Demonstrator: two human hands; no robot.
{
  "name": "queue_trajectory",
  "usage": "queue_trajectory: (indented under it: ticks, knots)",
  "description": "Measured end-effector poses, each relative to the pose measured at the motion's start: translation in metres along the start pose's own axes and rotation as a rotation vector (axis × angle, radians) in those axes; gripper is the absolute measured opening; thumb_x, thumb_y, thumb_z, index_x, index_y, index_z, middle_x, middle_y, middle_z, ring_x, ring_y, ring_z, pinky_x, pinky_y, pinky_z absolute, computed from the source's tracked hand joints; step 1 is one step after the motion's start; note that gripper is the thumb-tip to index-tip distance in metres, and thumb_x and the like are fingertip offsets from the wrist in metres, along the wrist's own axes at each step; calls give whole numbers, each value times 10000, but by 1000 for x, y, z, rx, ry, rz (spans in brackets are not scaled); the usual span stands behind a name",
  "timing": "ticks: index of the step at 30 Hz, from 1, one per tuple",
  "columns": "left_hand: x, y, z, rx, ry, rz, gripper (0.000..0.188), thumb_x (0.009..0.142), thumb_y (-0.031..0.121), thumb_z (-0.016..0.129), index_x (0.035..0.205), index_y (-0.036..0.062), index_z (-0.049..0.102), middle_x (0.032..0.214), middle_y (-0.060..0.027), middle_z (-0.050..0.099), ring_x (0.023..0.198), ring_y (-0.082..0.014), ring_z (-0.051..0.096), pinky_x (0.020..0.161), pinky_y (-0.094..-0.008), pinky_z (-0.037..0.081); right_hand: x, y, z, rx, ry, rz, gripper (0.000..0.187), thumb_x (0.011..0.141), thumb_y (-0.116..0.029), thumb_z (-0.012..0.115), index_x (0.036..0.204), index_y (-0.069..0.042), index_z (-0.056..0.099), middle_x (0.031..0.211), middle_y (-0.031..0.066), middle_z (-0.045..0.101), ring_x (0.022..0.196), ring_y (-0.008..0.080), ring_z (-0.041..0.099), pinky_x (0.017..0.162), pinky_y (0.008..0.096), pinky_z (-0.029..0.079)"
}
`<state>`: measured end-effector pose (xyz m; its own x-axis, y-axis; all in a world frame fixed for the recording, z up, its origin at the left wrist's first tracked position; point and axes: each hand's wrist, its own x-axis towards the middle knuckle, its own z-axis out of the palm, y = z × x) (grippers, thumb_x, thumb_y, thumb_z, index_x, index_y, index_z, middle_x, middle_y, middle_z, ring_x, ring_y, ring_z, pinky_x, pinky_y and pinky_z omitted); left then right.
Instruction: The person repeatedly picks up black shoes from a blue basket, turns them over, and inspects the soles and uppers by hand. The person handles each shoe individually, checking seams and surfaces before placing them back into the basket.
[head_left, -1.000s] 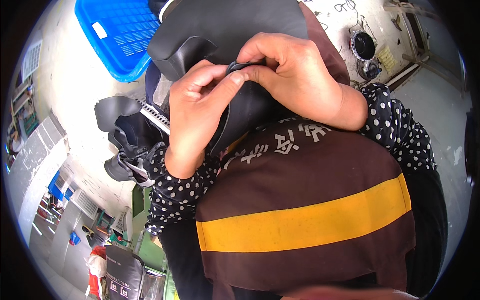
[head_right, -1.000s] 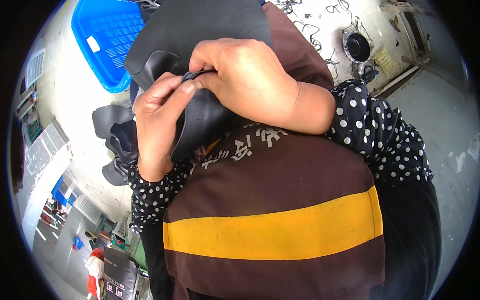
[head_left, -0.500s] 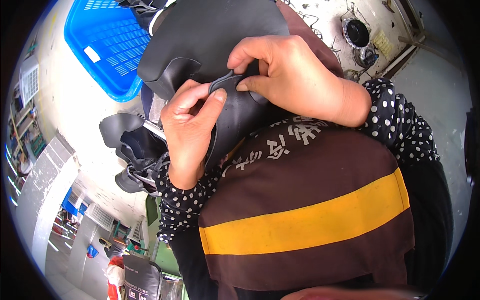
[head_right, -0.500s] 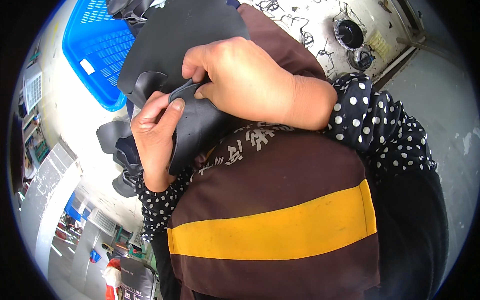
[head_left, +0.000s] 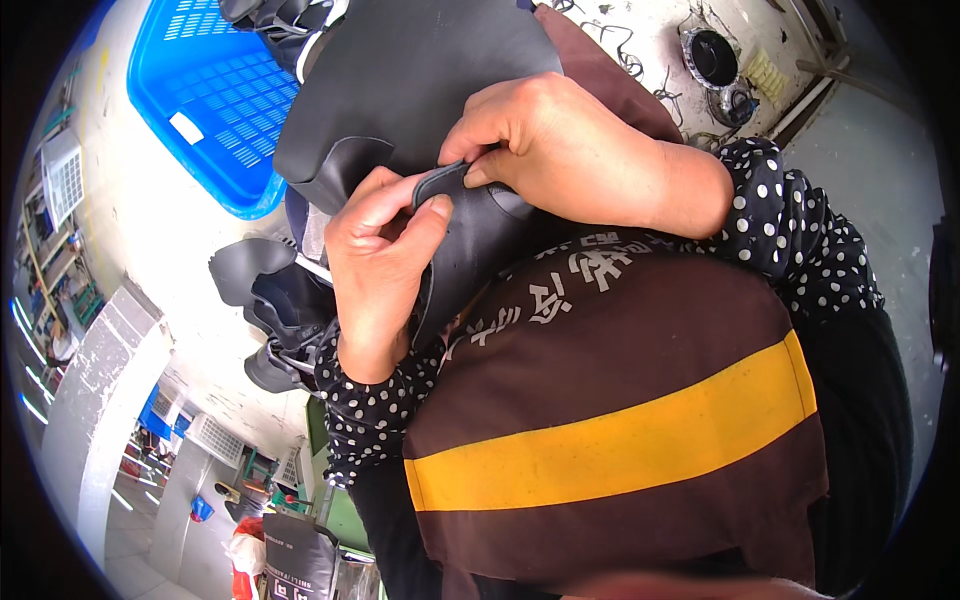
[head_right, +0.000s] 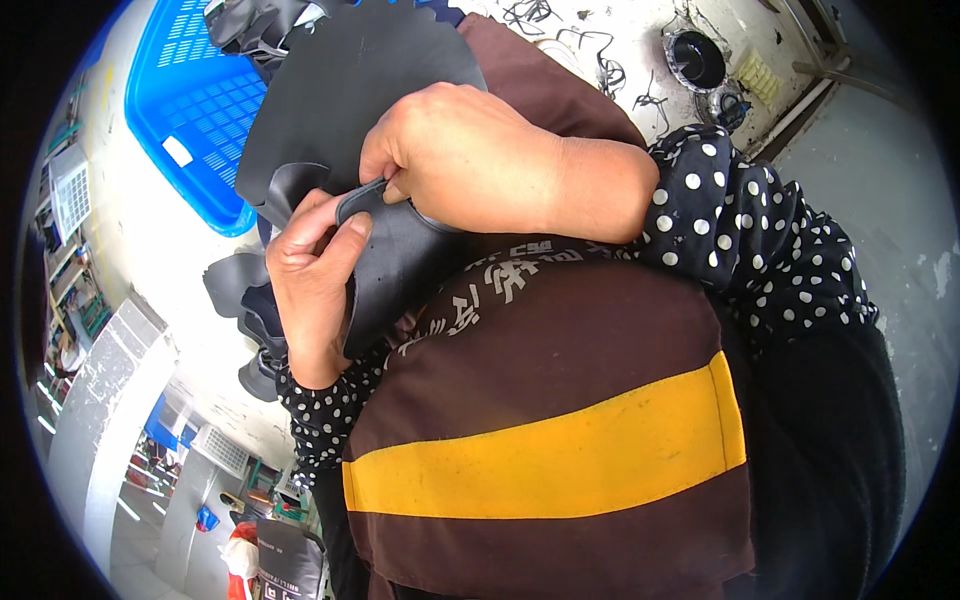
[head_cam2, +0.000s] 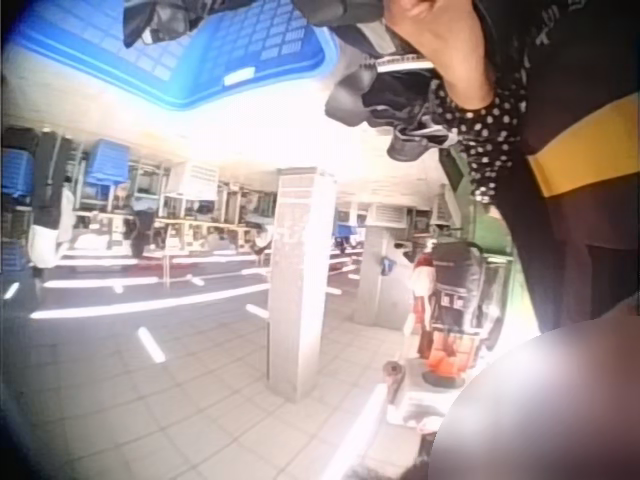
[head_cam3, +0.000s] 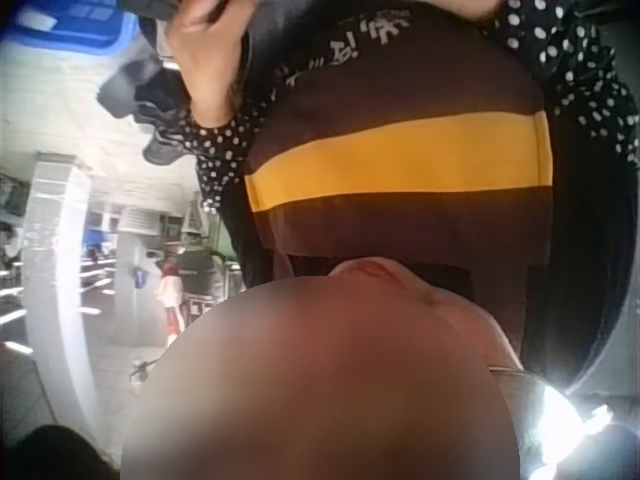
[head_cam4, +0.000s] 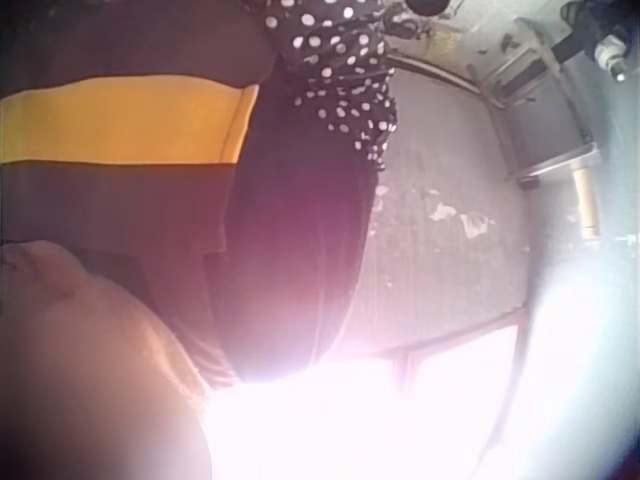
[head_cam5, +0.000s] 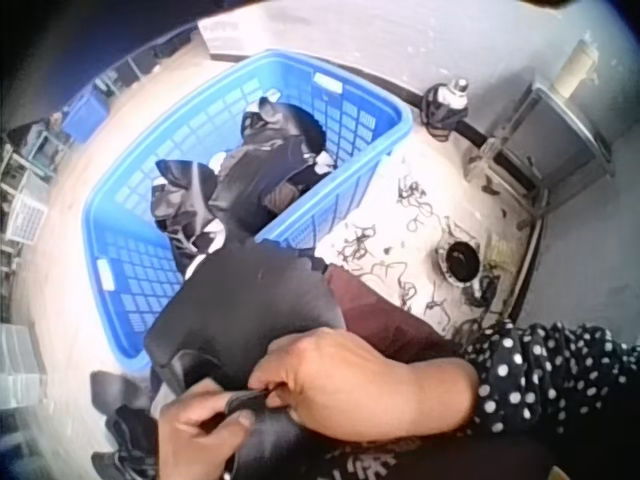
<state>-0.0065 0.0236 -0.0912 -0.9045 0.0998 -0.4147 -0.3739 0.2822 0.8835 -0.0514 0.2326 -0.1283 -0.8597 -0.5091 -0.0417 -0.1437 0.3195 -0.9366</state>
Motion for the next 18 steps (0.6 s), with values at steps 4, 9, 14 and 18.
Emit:
queue_trajectory:
  ticks: [4, 9, 14, 18]
  knots:
    - [0, -1, 0, -16, -2, 4, 233, 874, -74, 735, 1092, -8, 781, 844, 45, 574, 722, -23, 485, 630, -196, 368, 0, -2, -1, 17, -19, 27, 137, 802, 20, 771, 937, 5, 755, 868, 149, 723, 820, 304, 718, 735, 380, 559]
    - [-1, 0, 0, 19, 1, 25, 243, 869, -79, 732, 1093, -2, 784, 843, 41, 577, 714, -26, 488, 622, -195, 369, 1, -3, -2, 20, -38, 62, 156, 788, 25, 786, 938, 12, 743, 871, 135, 714, 813, 276, 709, 731, 356, 553]
    - [-2, -1, 2, 25, 11, 44, 242, 866, -78, 735, 1089, 0, 785, 836, 37, 575, 712, -29, 494, 616, -195, 373, 2, -3, -1, 29, -37, 77, 147, 782, 12, 795, 919, 12, 740, 857, 131, 716, 810, 264, 708, 734, 347, 550]
    - [-3, -1, 3, 49, 11, 77, 222, 866, -75, 739, 1072, -5, 784, 833, 33, 577, 707, -32, 501, 613, -198, 377, 1, -3, -2, 1, -33, 41, 97, 783, -38, 790, 869, -13, 754, 872, 153, 729, 846, 350, 718, 761, 428, 559]
